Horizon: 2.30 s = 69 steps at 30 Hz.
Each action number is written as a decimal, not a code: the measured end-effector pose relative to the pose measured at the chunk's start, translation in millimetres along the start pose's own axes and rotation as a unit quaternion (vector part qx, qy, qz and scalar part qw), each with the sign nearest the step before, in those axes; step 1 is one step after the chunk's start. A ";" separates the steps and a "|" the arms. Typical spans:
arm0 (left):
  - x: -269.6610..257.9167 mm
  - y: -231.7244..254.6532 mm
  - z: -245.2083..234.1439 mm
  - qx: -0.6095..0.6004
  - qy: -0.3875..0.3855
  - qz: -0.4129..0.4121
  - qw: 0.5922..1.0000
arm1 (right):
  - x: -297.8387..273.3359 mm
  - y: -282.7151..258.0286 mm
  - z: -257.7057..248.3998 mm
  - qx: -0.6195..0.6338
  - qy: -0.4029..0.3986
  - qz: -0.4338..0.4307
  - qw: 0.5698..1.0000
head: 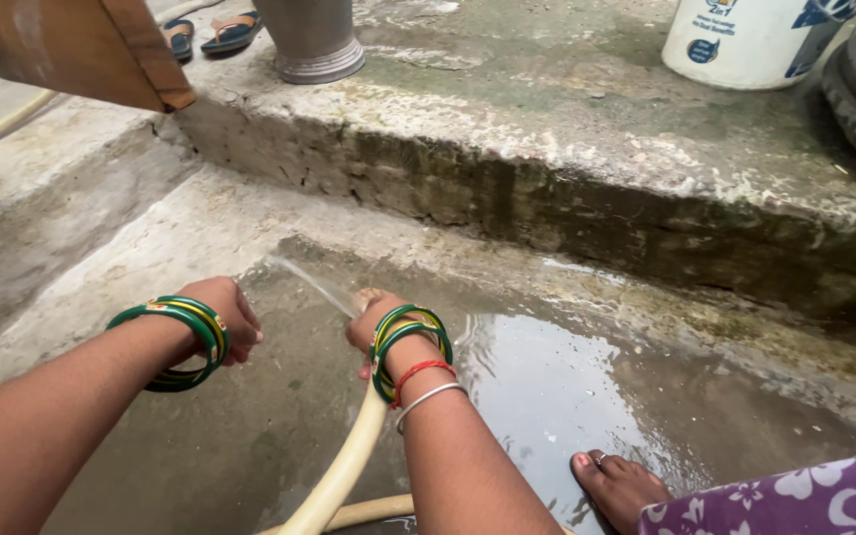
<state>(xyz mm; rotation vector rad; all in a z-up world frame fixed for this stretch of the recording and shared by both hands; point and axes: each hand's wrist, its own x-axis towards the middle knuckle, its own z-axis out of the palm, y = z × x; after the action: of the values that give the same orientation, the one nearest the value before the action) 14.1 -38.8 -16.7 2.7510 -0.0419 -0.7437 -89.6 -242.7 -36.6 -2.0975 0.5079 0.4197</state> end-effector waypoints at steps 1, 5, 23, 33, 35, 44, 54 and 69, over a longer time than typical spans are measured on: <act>0.3 1.2 -1.2 -0.008 0.016 0.003 1.000 | 4.8 0.9 0.4 0.006 -0.004 0.022 1.000; 1.6 7.6 -3.3 0.003 0.040 0.010 0.999 | 23.1 10.1 0.8 -0.004 0.005 0.031 0.999; 9.7 5.2 -8.8 0.042 0.075 -0.004 0.996 | 17.2 3.0 1.7 -0.015 0.008 0.034 0.999; 17.6 -0.6 -15.5 0.047 0.113 0.002 0.992 | -27.3 -25.0 -5.2 0.072 0.025 -0.014 0.997; 19.5 -0.9 -16.7 0.045 0.123 0.012 0.991 | -31.9 -29.0 -6.6 0.110 0.027 -0.043 0.993; 3.7 5.4 -46.3 -0.062 0.187 -0.051 0.979 | 2.4 -22.0 -4.8 0.177 0.052 -0.019 0.983; -11.8 2.2 -59.2 -0.138 0.225 -0.067 0.962 | 0.1 445.8 -18.7 -0.454 -0.045 -0.043 0.889; -27.3 13.2 -50.9 -0.202 0.181 -0.089 0.958 | -6.2 436.5 -22.0 -0.464 -0.072 -0.018 0.883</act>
<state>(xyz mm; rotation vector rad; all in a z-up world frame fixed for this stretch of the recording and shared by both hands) 16.4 -34.9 42.4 2.4642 0.3935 -0.2381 -312.9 -479.4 -328.5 -2.9460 0.1679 0.9240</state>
